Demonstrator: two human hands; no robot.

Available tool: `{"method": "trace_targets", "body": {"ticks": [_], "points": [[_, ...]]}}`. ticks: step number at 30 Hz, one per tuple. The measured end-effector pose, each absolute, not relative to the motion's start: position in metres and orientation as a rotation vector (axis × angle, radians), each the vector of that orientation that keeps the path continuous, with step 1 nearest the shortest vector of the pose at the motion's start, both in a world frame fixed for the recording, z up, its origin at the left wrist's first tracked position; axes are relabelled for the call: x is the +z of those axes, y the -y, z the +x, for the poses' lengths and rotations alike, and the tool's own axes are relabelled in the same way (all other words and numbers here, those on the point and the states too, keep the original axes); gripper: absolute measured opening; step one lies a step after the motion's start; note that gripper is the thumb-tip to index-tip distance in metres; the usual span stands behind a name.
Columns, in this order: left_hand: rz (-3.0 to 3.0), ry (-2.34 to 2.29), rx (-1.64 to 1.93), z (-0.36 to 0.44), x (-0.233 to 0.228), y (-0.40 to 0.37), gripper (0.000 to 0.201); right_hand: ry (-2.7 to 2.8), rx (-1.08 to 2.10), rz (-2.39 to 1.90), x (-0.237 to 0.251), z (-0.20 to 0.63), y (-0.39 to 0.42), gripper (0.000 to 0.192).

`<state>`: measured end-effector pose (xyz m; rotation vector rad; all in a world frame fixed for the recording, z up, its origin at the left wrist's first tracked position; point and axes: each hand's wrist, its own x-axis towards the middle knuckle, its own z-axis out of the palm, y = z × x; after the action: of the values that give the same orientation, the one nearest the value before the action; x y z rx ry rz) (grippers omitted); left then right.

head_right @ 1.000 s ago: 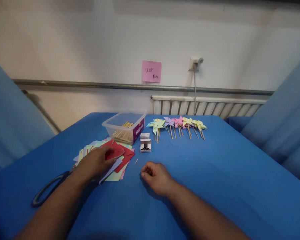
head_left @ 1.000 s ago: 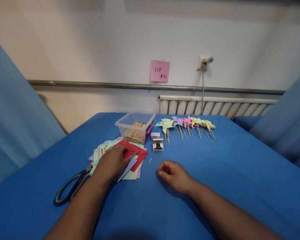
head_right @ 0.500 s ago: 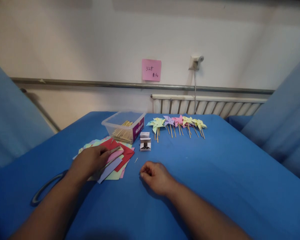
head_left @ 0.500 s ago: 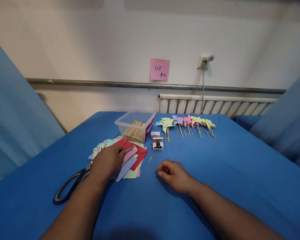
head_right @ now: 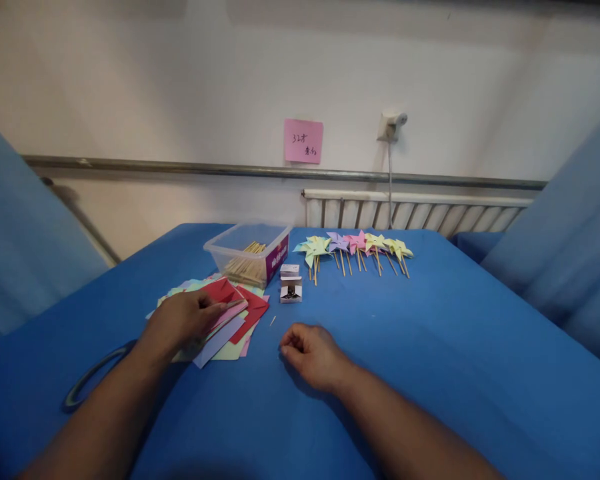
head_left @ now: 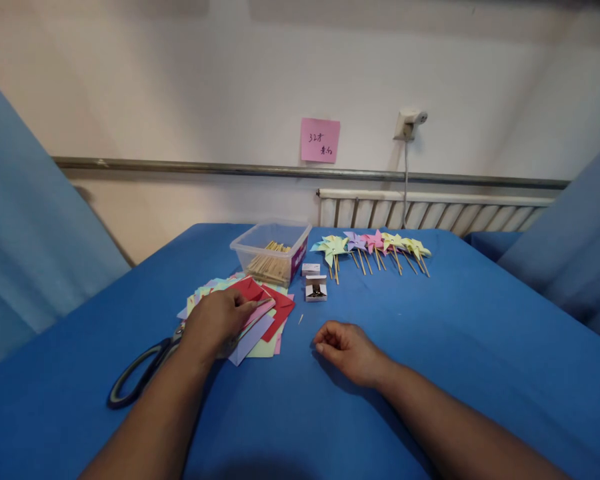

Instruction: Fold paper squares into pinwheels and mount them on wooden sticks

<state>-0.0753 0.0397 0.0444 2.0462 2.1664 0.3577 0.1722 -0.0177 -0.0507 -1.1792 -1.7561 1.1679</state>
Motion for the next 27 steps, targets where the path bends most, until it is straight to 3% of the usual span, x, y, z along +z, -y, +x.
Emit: {"method": "trace_targets", "body": {"ticks": [4, 11, 14, 18, 21, 27], "points": [[2.031, -2.169, 0.332, -0.075, 0.047, -0.041, 0.047, 1.752, 1.168, -1.160, -0.054, 0.172, 0.017, 0.006], [2.023, -2.196, 0.443, -0.079, 0.044, -0.042, 0.034, 1.779, 1.130, -1.187, -0.050, 0.172, 0.018, 0.006], [2.014, -2.210, 0.682, -0.077, 0.044, -0.039, 0.027, 1.785, 1.120, -1.195, -0.047, 0.172, 0.018, 0.006], [1.890, -2.125, 1.254, -0.068, 0.047, -0.030, 0.026, 1.756, 1.152, -1.194, -0.050, 0.171, 0.018, 0.005], [1.567, -1.858, 1.534, -0.057, 0.047, -0.026, 0.030, 1.680, 1.187, -1.186, -0.051, 0.170, 0.016, 0.005], [1.105, -1.214, 1.208, -0.020, 0.031, -0.016, 0.042, 1.299, 1.348, -1.034, -0.041, 0.169, 0.011, 0.034]]}}
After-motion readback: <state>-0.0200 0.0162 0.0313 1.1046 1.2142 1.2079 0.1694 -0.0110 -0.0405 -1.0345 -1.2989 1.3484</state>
